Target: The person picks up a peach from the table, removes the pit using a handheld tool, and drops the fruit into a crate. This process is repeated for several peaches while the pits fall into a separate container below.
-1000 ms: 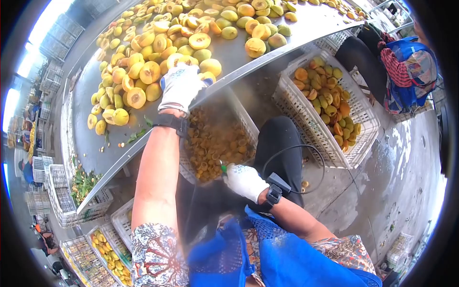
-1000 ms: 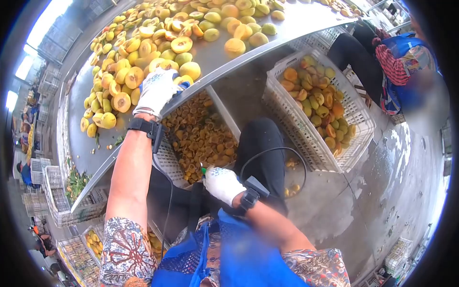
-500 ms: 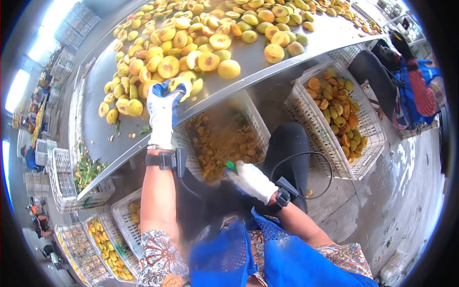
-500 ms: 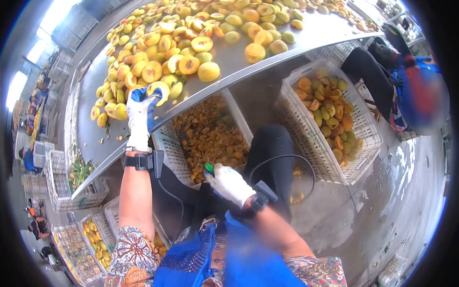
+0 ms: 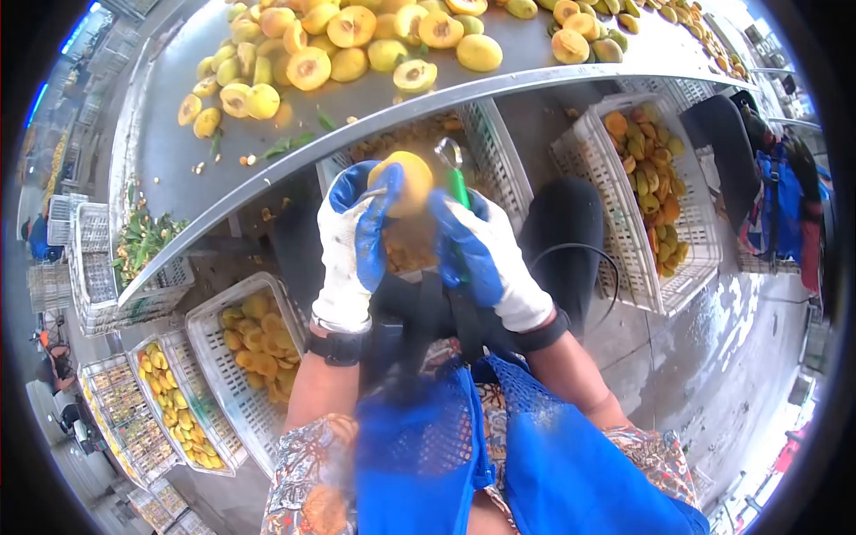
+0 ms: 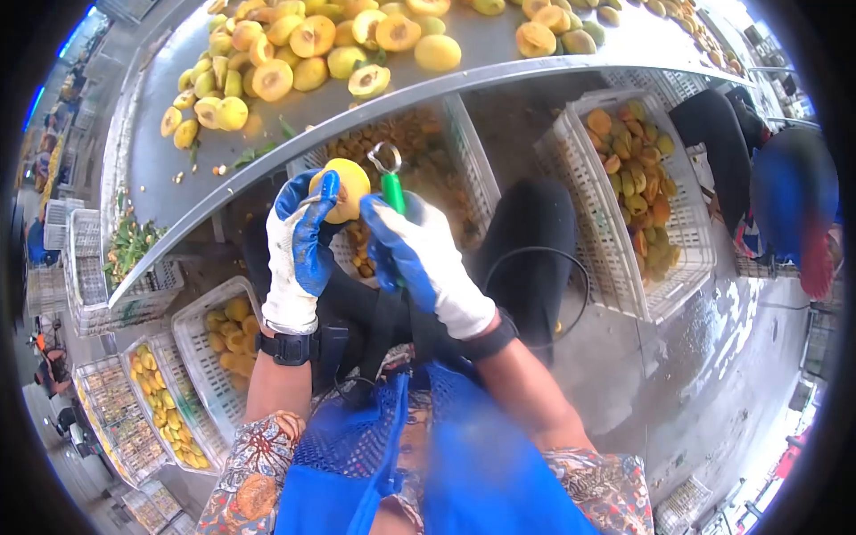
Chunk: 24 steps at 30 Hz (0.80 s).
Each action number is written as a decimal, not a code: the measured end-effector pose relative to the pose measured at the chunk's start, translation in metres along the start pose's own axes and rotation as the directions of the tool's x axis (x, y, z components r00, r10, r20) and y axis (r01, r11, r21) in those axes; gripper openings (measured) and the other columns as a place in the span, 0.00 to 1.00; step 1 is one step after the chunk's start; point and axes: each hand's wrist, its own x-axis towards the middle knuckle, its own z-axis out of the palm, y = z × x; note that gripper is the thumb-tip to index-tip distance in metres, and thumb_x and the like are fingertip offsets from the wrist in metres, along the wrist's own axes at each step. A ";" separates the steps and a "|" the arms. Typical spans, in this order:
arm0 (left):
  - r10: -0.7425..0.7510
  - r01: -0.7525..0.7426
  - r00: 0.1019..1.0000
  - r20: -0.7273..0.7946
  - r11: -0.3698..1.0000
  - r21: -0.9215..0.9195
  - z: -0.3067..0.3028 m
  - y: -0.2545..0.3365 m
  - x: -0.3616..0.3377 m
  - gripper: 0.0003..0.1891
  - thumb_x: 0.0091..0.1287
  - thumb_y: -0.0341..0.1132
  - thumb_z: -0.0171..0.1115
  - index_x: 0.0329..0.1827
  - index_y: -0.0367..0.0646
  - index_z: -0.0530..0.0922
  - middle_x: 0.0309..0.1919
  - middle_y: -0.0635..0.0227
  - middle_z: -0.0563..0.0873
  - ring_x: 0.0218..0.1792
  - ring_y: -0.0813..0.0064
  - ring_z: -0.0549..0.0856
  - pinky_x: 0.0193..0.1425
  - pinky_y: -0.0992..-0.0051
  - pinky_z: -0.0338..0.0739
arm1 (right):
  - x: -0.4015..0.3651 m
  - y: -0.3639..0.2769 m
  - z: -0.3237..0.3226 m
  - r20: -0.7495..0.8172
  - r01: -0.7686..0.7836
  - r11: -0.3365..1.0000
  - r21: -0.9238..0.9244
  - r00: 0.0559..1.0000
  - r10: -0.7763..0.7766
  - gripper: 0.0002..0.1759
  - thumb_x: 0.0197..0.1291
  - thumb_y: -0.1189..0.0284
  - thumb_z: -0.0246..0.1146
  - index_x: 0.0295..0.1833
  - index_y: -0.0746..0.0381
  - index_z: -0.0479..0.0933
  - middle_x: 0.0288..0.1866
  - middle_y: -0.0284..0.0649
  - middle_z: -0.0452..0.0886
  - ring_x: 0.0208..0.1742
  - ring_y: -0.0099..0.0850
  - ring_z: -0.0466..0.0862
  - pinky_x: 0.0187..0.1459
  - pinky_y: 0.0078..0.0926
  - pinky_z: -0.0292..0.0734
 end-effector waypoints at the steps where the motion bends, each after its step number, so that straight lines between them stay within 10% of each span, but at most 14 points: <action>1: 0.027 -0.027 0.999 -0.016 0.998 0.057 -0.001 -0.004 -0.005 0.15 0.68 0.35 0.69 0.54 0.39 0.80 0.48 0.66 0.86 0.49 0.74 0.86 0.55 0.73 0.81 | 0.003 0.003 0.001 -0.015 0.015 1.000 -0.013 1.000 -0.015 0.15 0.68 0.60 0.66 0.45 0.60 0.76 0.24 0.29 0.75 0.19 0.17 0.73 0.18 0.17 0.66; 5: 0.095 -0.104 0.994 -0.061 0.979 -0.173 -0.004 -0.011 -0.017 0.12 0.68 0.35 0.70 0.49 0.39 0.84 0.41 0.71 0.88 0.41 0.82 0.84 0.48 0.79 0.78 | 0.006 0.020 0.002 -0.038 0.054 0.999 -0.001 0.998 -0.054 0.15 0.68 0.61 0.66 0.42 0.62 0.75 0.24 0.31 0.76 0.17 0.18 0.73 0.17 0.18 0.67; 7: 0.413 -0.389 0.911 -0.020 0.873 0.294 -0.012 -0.018 -0.019 0.12 0.70 0.37 0.68 0.50 0.39 0.84 0.42 0.70 0.88 0.42 0.82 0.84 0.49 0.78 0.78 | 0.003 0.019 0.003 -0.053 0.029 1.000 -0.004 0.998 -0.029 0.15 0.68 0.61 0.66 0.41 0.62 0.75 0.24 0.32 0.76 0.17 0.18 0.73 0.17 0.18 0.67; 10: 0.526 -0.475 0.849 0.043 0.728 0.494 -0.017 -0.028 -0.023 0.13 0.73 0.39 0.63 0.51 0.38 0.83 0.44 0.68 0.88 0.44 0.81 0.85 0.52 0.77 0.80 | 0.001 0.020 -0.001 -0.052 0.003 0.999 -0.038 0.999 -0.005 0.15 0.67 0.61 0.66 0.47 0.61 0.75 0.26 0.30 0.76 0.19 0.17 0.73 0.18 0.17 0.67; 14: 0.454 -0.461 0.880 0.137 0.750 0.474 -0.023 -0.028 -0.028 0.16 0.73 0.38 0.63 0.56 0.36 0.81 0.48 0.65 0.87 0.48 0.76 0.86 0.56 0.75 0.80 | -0.001 0.020 -0.001 -0.057 0.020 0.998 -0.057 0.998 -0.023 0.15 0.67 0.62 0.66 0.40 0.63 0.75 0.24 0.31 0.76 0.18 0.17 0.73 0.18 0.18 0.67; 18: 0.565 -0.684 0.720 0.403 0.477 0.553 -0.028 -0.022 -0.022 0.19 0.72 0.33 0.61 0.62 0.33 0.78 0.56 0.60 0.84 0.54 0.68 0.85 0.62 0.71 0.78 | 0.000 0.016 -0.004 -0.041 0.038 0.994 -0.100 0.998 -0.042 0.14 0.67 0.63 0.66 0.42 0.64 0.77 0.25 0.31 0.76 0.20 0.17 0.74 0.20 0.17 0.68; 21: 0.431 -0.612 0.791 0.434 0.589 0.528 -0.031 -0.019 -0.022 0.21 0.71 0.29 0.57 0.66 0.33 0.75 0.62 0.55 0.80 0.59 0.63 0.82 0.66 0.67 0.76 | -0.001 0.013 -0.004 0.008 0.066 0.979 -0.194 0.998 -0.065 0.15 0.66 0.63 0.66 0.45 0.66 0.78 0.26 0.33 0.78 0.22 0.19 0.76 0.22 0.19 0.70; 23: 0.089 -0.027 0.907 0.413 0.988 -0.152 -0.030 -0.012 -0.027 0.21 0.72 0.31 0.55 0.67 0.35 0.74 0.64 0.53 0.79 0.62 0.64 0.81 0.67 0.67 0.75 | 0.002 0.012 -0.007 0.046 0.095 0.943 -0.318 0.995 -0.085 0.17 0.65 0.64 0.67 0.47 0.68 0.79 0.28 0.36 0.81 0.24 0.23 0.80 0.25 0.23 0.74; 24: -0.073 0.333 0.868 0.492 0.820 -0.465 -0.030 -0.009 -0.028 0.21 0.73 0.31 0.54 0.68 0.36 0.73 0.65 0.53 0.78 0.63 0.64 0.80 0.68 0.67 0.75 | 0.012 0.018 -0.014 0.109 0.197 0.891 -0.409 0.980 -0.166 0.17 0.63 0.64 0.68 0.48 0.68 0.79 0.29 0.39 0.82 0.26 0.27 0.82 0.28 0.26 0.75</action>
